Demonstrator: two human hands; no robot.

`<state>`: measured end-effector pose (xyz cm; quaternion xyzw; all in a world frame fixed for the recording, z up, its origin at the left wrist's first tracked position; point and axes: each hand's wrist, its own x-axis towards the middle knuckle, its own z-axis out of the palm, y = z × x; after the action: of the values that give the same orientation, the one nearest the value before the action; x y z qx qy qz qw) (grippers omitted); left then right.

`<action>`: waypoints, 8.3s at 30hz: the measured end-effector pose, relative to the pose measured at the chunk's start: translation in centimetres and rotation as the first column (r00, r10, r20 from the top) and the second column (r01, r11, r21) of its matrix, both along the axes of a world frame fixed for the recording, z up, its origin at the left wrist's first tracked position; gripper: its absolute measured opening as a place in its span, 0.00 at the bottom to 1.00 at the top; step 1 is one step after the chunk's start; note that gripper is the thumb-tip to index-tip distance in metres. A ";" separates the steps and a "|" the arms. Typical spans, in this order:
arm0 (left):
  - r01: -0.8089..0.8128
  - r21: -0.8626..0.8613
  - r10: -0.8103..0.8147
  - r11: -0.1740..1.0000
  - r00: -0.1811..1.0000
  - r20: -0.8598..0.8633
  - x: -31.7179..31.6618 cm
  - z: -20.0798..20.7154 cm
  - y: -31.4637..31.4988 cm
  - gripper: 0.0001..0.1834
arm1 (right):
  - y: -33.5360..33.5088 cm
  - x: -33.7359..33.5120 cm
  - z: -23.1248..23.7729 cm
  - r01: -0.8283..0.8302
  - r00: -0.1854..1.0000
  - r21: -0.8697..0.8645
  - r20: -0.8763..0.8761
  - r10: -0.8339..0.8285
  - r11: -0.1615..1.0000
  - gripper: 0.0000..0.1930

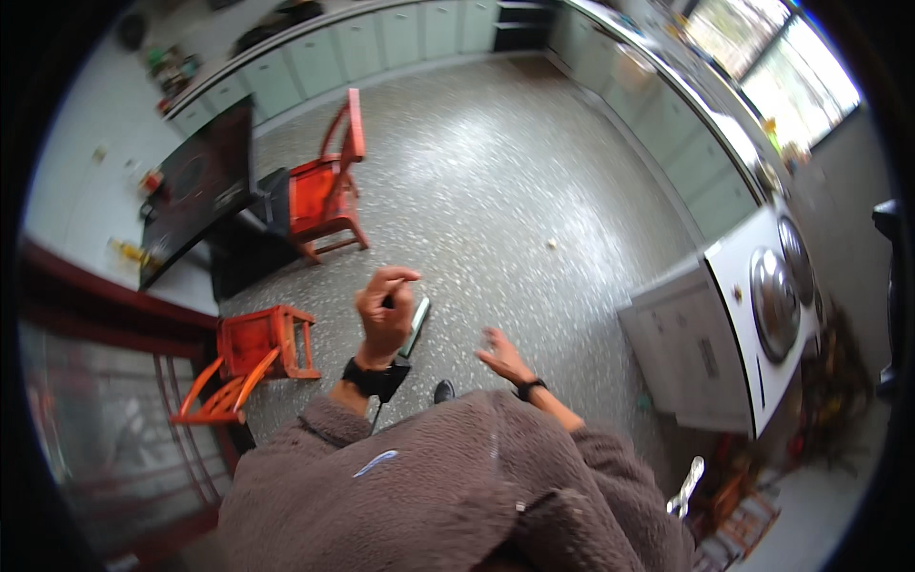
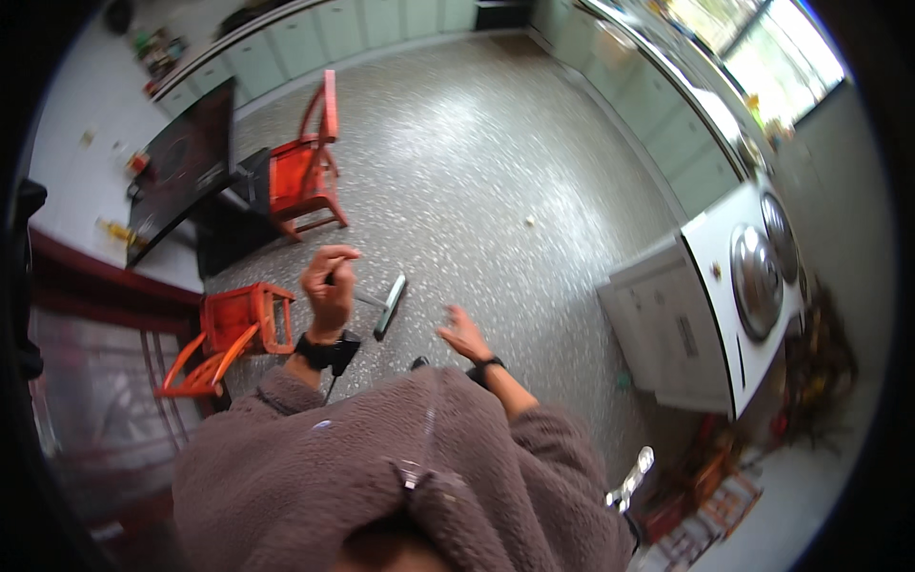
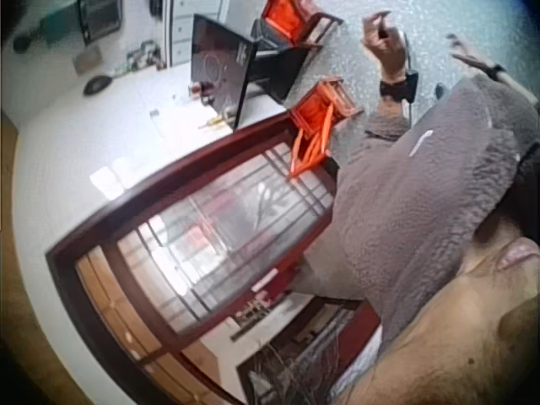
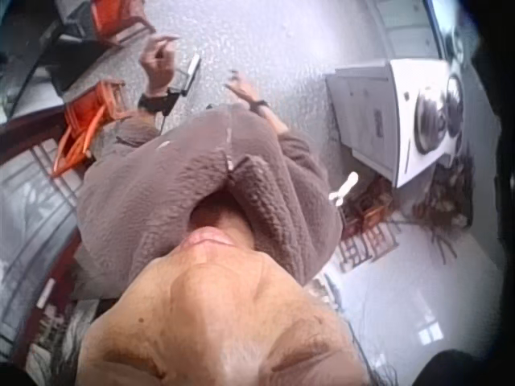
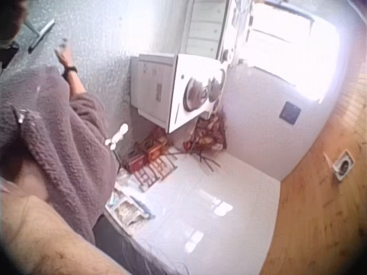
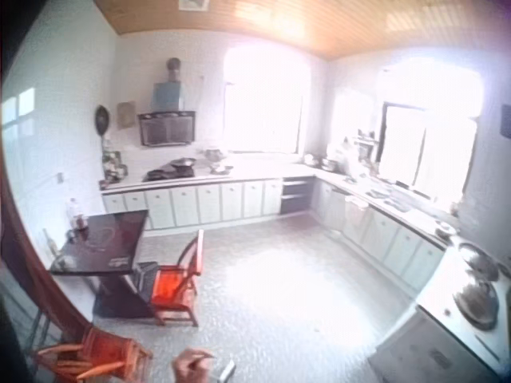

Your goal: The person sweeps the floor with a broom in a dining area and kitchen. They move a wooden chair to access a cluttered corner and continue sweeping around furniture and appliances.

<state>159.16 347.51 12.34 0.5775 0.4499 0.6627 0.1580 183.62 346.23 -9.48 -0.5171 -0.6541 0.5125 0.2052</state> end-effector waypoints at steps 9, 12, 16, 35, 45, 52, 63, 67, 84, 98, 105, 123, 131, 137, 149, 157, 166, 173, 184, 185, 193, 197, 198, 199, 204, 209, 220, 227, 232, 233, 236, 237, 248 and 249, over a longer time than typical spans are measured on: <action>0.230 -0.175 -0.252 0.957 0.961 -0.114 5.8 -0.4 8.1 0.07 | 16.0 -9.5 5.6 -0.067 0.996 0.325 0.072 0.046 0.943 0.20; 0.154 -0.347 -0.215 0.925 0.966 -0.143 9.8 -1.9 13.3 0.08 | 23.0 -6.1 3.2 -0.044 0.995 0.345 0.096 0.011 0.938 0.20; 0.169 -0.534 -0.292 0.829 0.943 -0.156 17.2 -6.0 21.8 0.07 | 32.6 0.8 -3.1 0.016 0.994 0.363 0.098 -0.055 0.932 0.19; 0.718 -0.623 -0.432 0.311 0.691 0.580 34.2 -14.0 29.7 0.09 | 21.0 26.4 -4.5 0.454 0.660 0.277 0.533 -0.529 0.847 0.13; 0.379 -0.587 -0.450 0.715 0.893 0.029 20.8 -1.1 21.7 0.08 | 24.2 8.9 1.3 0.225 0.963 0.360 0.058 -0.262 0.905 0.14; 0.147 -0.532 -0.279 0.834 0.944 -0.176 15.9 -0.7 10.2 0.08 | 22.0 -1.3 -0.3 -0.394 0.904 0.377 -0.004 0.427 0.838 0.17; -0.174 -0.644 0.032 0.745 0.974 -0.226 17.1 -6.1 18.7 0.06 | 30.0 -7.1 -2.4 -0.929 0.368 0.034 0.150 0.917 0.368 0.14; -0.108 -0.506 -0.043 0.856 0.960 -0.277 21.9 -7.0 30.6 0.05 | 39.0 -1.4 -4.2 -0.776 0.612 0.116 -0.105 0.784 0.620 0.15; 0.645 -0.586 -0.623 0.490 0.729 0.282 35.2 -9.9 56.0 0.07 | 60.3 27.9 -5.2 -0.041 0.905 0.129 0.424 -0.017 0.991 0.15; 0.313 -0.581 -0.201 0.751 0.947 0.251 14.3 -5.2 64.9 0.11 | 72.8 7.0 -1.4 -0.357 0.896 0.219 0.354 0.267 0.908 0.10; -0.228 -0.522 0.207 0.822 0.973 -0.099 5.4 -0.4 61.4 0.11 | 75.2 -11.9 -1.6 -0.699 0.713 0.140 0.220 0.666 0.702 0.15; -0.209 -0.629 0.151 0.749 0.978 -0.144 8.7 -10.0 89.4 0.09 | 100.7 -14.4 -9.7 -0.610 0.791 0.164 0.174 0.586 0.775 0.16; 0.400 -0.502 -0.464 0.767 0.886 -0.002 22.2 -9.6 102.5 0.06 | 109.8 6.4 -6.3 0.003 0.979 0.096 0.202 -0.022 0.995 0.12; 0.721 -0.546 -0.763 0.426 0.611 0.211 27.8 -9.0 102.7 0.08 | 102.4 17.6 -6.7 0.367 0.874 0.155 0.280 -0.397 0.917 0.13; 0.641 -0.668 -0.546 0.377 0.737 0.399 17.3 -10.2 106.5 0.09 | 101.1 12.6 -5.3 0.228 0.813 0.097 0.529 -0.244 0.969 0.10; 0.409 -0.619 -0.429 0.670 0.895 0.127 0.1 -4.2 108.7 0.08 | 112.7 -6.4 -0.5 -0.101 0.937 0.211 0.347 0.022 0.972 0.07; -0.196 -0.611 0.161 0.767 0.980 -0.113 -12.5 -3.3 102.1 0.07 | 116.5 -31.2 -1.5 -0.684 0.727 0.223 0.284 0.625 0.695 0.14; -0.347 -0.721 0.231 0.600 0.938 -0.259 -9.6 -6.8 105.3 0.09 | 118.4 -36.4 -5.6 -0.873 0.478 0.225 0.227 0.848 0.432 0.16; -0.058 -0.602 -0.081 0.796 0.976 -0.201 1.8 -9.4 128.8 0.08 | 137.9 -18.6 -6.6 -0.391 0.918 0.079 0.100 0.383 0.917 0.11; 0.030 -0.613 -0.146 0.789 0.979 -0.140 3.9 -9.3 130.8 0.07 | 139.4 -15.6 -6.2 -0.303 0.951 0.057 0.089 0.298 0.951 0.11; 0.555 -0.575 -0.666 0.601 0.745 0.023 18.3 -7.5 137.3 0.09 | 139.4 4.9 -4.9 0.309 0.913 0.156 0.226 -0.339 0.938 0.11; 0.687 -0.635 -0.811 0.353 0.563 0.157 22.2 -8.4 136.9 0.09 | 134.1 11.7 -5.8 0.456 0.832 0.090 0.311 -0.460 0.886 0.12; 0.697 -0.662 -0.830 0.274 0.519 0.202 22.6 -8.9 136.9 0.09 | 132.9 12.8 -6.2 0.470 0.818 0.069 0.340 -0.464 0.880 0.11; 0.687 -0.692 -0.829 0.222 0.506 0.237 23.0 -9.5 137.1 0.10 | 132.1 13.7 -6.7 0.488 0.804 0.097 0.337 -0.490 0.867 0.10; 0.645 -0.755 -0.799 0.118 0.514 0.314 21.8 -11.7 139.3 0.10 | 130.8 14.4 -8.1 0.406 0.776 0.250 0.414 -0.476 0.879 0.08; 0.719 -0.659 -0.686 0.221 0.595 0.419 15.5 -10.5 143.8 0.08 | 136.1 8.8 -5.9 0.426 0.759 0.264 0.416 -0.500 0.865 0.06; 0.361 -0.643 -0.440 0.676 0.897 0.041 -6.4 -2.4 147.4 0.08 | 152.1 -16.3 -1.6 -0.135 0.973 0.175 0.208 0.097 0.975 0.16; 0.008 -0.738 -0.190 0.675 0.968 -0.163 -9.5 -3.5 144.8 0.09 | 155.6 -28.3 -3.4 -0.547 0.837 0.169 0.098 0.538 0.820 0.11; -0.018 -0.681 -0.250 0.732 0.923 -0.293 -4.3 -7.7 148.7 0.08 | 159.1 -26.8 -6.6 -0.587 0.808 0.218 0.090 0.583 0.780 0.12; -0.045 -0.676 -0.253 0.735 0.907 -0.336 -3.1 -8.1 150.0 0.08 | 160.3 -25.6 -7.2 -0.559 0.827 0.225 0.092 0.554 0.798 0.11; 0.022 -0.638 -0.286 0.770 0.905 -0.313 1.2 -8.7 154.3 0.07 | 163.7 -19.7 -8.4 -0.385 0.922 0.300 0.084 0.378 0.873 0.08; 0.067 -0.673 -0.342 0.737 0.896 -0.285 2.9 -8.8 155.7 0.07 | 165.0 -17.1 -8.8 -0.314 0.949 0.225 0.077 0.305 0.922 0.08; 0.756 -0.528 -0.916 0.385 0.381 -0.122 32.5 -10.4 161.3 0.08 | 161.7 18.7 -6.3 0.576 0.783 0.255 0.102 -0.614 0.777 0.09; 0.756 -0.618 -0.967 0.217 0.254 -0.028 34.3 -10.2 160.3 0.09 | 159.5 21.1 -6.0 0.631 0.737 0.225 0.125 -0.665 0.742 0.09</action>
<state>193.44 507.80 2.11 0.7913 0.2063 0.1729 0.5490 204.76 505.74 -15.46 -0.7417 -0.4899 0.2977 0.3482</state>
